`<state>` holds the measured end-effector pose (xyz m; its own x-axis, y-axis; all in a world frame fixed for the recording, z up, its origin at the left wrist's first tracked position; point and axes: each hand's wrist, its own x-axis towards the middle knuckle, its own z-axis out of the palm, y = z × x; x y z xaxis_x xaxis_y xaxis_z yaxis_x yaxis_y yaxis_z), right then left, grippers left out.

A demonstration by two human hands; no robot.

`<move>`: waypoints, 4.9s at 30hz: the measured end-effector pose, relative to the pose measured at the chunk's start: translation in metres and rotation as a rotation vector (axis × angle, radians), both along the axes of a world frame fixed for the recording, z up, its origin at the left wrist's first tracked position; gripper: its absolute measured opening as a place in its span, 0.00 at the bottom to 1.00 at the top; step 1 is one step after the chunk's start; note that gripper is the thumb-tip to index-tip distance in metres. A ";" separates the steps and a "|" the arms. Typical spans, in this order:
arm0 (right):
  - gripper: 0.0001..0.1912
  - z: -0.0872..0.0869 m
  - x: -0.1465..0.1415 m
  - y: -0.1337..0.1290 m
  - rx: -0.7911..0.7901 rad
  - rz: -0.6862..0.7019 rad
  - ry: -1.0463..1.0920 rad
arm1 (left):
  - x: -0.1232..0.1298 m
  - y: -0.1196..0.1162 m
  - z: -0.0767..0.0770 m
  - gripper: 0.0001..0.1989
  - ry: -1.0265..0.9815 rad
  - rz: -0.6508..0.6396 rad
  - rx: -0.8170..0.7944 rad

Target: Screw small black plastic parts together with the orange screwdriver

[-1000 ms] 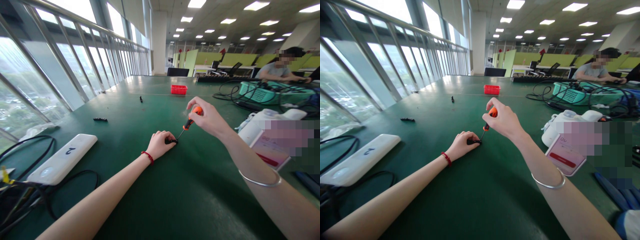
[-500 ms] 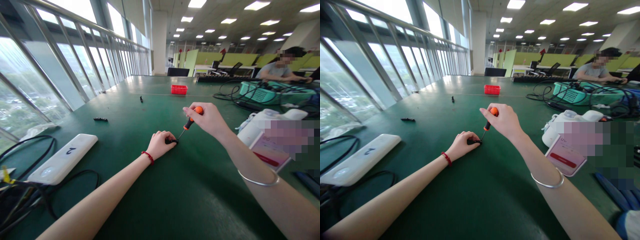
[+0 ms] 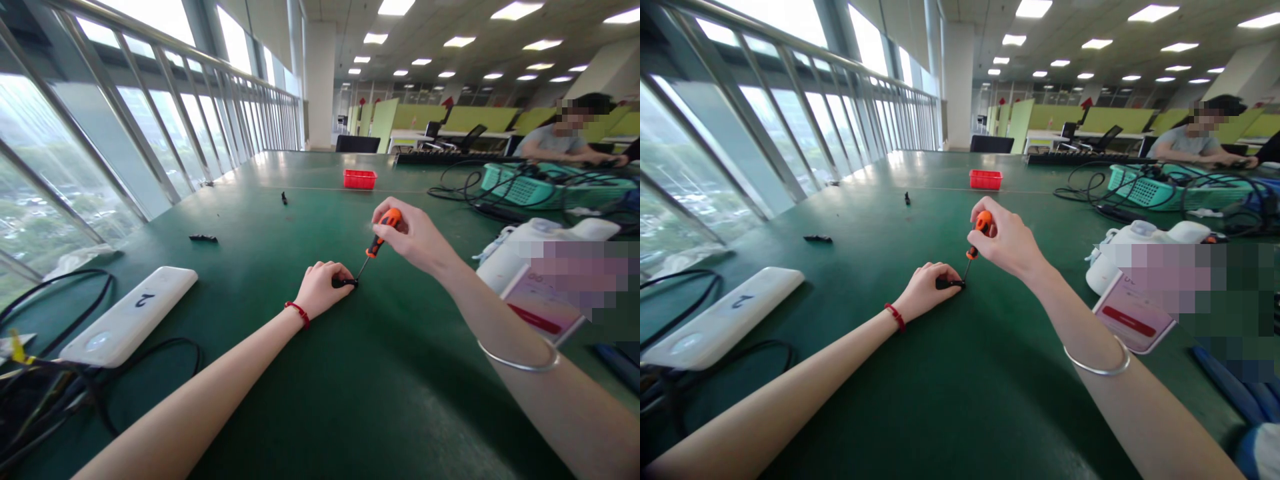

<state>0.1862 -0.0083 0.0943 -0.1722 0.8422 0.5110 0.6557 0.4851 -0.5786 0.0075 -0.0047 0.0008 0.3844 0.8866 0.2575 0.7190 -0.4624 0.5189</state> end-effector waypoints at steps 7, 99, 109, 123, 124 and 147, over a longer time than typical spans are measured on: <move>0.08 0.002 0.001 -0.001 0.012 0.040 -0.040 | 0.000 0.000 0.000 0.07 -0.001 -0.003 0.008; 0.06 0.003 0.006 0.002 0.014 0.123 0.027 | -0.001 0.001 -0.001 0.08 0.005 -0.005 -0.003; 0.14 0.004 0.005 -0.001 0.018 -0.016 -0.065 | -0.002 0.003 -0.005 0.13 -0.056 0.016 -0.009; 0.08 0.004 0.004 -0.003 0.053 0.093 -0.028 | 0.000 0.003 -0.005 0.14 -0.068 0.019 -0.014; 0.10 0.003 0.004 -0.003 0.049 0.109 -0.020 | 0.000 0.003 -0.005 0.15 -0.076 0.020 -0.017; 0.08 0.005 0.005 -0.004 0.046 0.037 -0.093 | -0.001 0.003 -0.002 0.08 -0.110 -0.033 -0.049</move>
